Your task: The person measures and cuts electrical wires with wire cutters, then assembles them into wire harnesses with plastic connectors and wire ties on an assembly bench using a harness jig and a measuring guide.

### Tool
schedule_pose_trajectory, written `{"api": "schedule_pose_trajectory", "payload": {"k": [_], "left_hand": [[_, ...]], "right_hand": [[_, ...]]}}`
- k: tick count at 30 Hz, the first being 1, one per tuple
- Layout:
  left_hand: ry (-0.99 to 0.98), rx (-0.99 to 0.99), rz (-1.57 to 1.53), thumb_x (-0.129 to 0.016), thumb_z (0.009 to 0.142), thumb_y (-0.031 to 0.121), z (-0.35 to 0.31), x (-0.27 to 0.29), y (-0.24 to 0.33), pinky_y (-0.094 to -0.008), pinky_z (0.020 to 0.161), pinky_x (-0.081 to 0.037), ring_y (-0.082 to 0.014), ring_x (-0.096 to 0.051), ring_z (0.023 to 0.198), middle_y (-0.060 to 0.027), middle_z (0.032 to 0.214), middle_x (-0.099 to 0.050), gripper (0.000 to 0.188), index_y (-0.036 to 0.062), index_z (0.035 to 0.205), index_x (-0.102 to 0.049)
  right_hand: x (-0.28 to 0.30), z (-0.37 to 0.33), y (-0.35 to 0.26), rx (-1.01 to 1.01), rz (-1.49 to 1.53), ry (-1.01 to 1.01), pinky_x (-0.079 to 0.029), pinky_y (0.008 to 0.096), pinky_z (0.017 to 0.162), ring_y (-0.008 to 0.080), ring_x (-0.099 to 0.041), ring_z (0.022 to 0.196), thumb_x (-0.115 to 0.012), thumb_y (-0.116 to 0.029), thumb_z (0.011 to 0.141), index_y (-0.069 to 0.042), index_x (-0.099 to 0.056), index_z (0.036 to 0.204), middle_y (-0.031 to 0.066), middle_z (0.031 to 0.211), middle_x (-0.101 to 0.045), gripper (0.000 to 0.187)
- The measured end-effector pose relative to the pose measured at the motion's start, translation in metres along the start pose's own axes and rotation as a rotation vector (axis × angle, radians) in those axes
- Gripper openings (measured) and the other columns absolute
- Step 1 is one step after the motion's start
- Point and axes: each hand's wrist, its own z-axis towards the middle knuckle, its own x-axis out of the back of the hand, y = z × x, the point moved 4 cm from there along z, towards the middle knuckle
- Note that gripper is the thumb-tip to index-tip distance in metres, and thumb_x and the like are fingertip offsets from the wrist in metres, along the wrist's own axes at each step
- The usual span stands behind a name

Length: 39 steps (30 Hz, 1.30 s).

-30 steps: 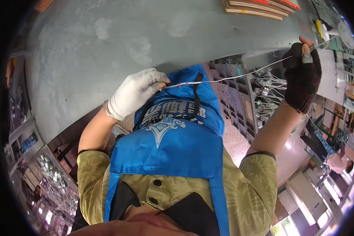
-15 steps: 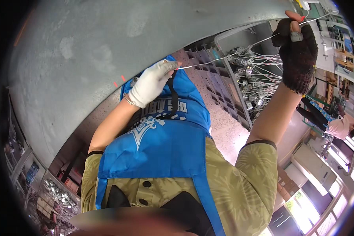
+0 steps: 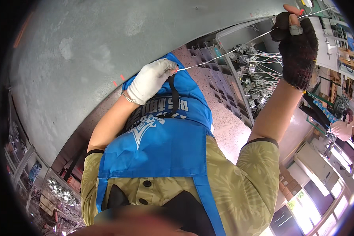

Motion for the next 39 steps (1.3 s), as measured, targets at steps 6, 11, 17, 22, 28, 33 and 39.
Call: {"api": "schedule_pose_trajectory", "payload": {"k": [6, 11, 17, 22, 28, 33, 39], "left_hand": [[0.004, -0.104, 0.217, -0.066, 0.090, 0.003, -0.001, 0.001, 0.009, -0.0384, 0.074, -0.058, -0.0324, -0.070, 0.085, -0.0140, 0.094, -0.069, 0.013, 0.0018, 0.103, -0.068], [-0.025, -0.096, 0.403, -0.062, 0.092, 0.005, -0.004, 0.002, 0.013, -0.0396, 0.069, -0.058, -0.0314, -0.070, 0.083, -0.0124, 0.094, -0.069, 0.011, 0.0042, 0.102, -0.066], [0.001, -0.114, 0.520, -0.061, 0.091, 0.005, -0.005, -0.002, 0.011, -0.0398, 0.067, -0.059, -0.0308, -0.070, 0.082, -0.0103, 0.096, -0.067, 0.014, 0.0066, 0.104, -0.062], [0.116, -0.086, 0.411, -0.065, 0.091, 0.005, -0.006, -0.002, 0.010, -0.0401, 0.065, -0.058, -0.0313, -0.069, 0.081, -0.0113, 0.093, -0.065, 0.014, 0.0062, 0.105, -0.061], [0.120, -0.052, 0.163, -0.065, 0.093, 0.001, -0.004, -0.001, 0.009, -0.0372, 0.072, -0.058, -0.0324, -0.071, 0.081, -0.0141, 0.092, -0.068, 0.010, 0.0022, 0.102, -0.062], [0.037, 0.086, -0.093, -0.061, 0.097, 0.000, -0.004, -0.002, 0.001, -0.0331, 0.084, -0.059, -0.0239, -0.073, 0.091, -0.0141, 0.101, -0.072, 0.018, -0.0018, 0.115, -0.064], [-0.020, 0.233, -0.514, -0.050, 0.106, 0.001, -0.015, 0.002, 0.000, -0.0298, 0.097, -0.053, -0.0151, -0.066, 0.107, -0.0110, 0.122, -0.067, 0.027, -0.0042, 0.130, -0.061]], "right_hand": [[-0.002, 0.001, -0.004, -0.038, -0.076, 0.085, -0.042, 0.0215, 0.062, 0.0116, -0.051, 0.077, -0.063, -0.017, 0.103, 0.004, -0.061, 0.132, 0.0053, 0.094, -0.059, 0.036], [-0.011, 0.002, -0.007, -0.073, -0.104, 0.214, -0.042, 0.0185, 0.058, 0.0091, -0.056, 0.072, -0.062, -0.020, 0.103, 0.002, -0.063, 0.130, 0.0064, 0.094, -0.065, 0.034], [-0.015, -0.003, -0.013, -0.126, -0.251, 0.284, -0.039, 0.0178, 0.056, 0.0083, -0.057, 0.072, -0.062, -0.021, 0.103, 0.000, -0.064, 0.131, 0.0067, 0.095, -0.066, 0.035], [-0.007, 0.005, -0.007, -0.061, -0.141, 0.180, -0.037, 0.0193, 0.053, 0.0091, -0.056, 0.069, -0.063, -0.021, 0.103, 0.000, -0.063, 0.132, 0.0059, 0.091, -0.065, 0.036], [-0.003, 0.002, -0.010, -0.063, -0.171, 0.201, -0.037, 0.0192, 0.053, 0.0093, -0.054, 0.069, -0.064, -0.023, 0.102, 0.003, -0.062, 0.132, 0.0054, 0.089, -0.062, 0.040], [-0.009, 0.000, -0.014, -0.086, -0.234, 0.258, -0.036, 0.0194, 0.051, 0.0086, -0.053, 0.066, -0.063, -0.025, 0.102, 0.002, -0.061, 0.132, 0.0049, 0.087, -0.062, 0.040], [0.003, 0.002, -0.015, -0.109, -0.272, 0.289, -0.037, 0.0183, 0.051, 0.0077, -0.054, 0.068, -0.064, -0.028, 0.101, 0.002, -0.059, 0.135, 0.0042, 0.089, -0.062, 0.045]]}}
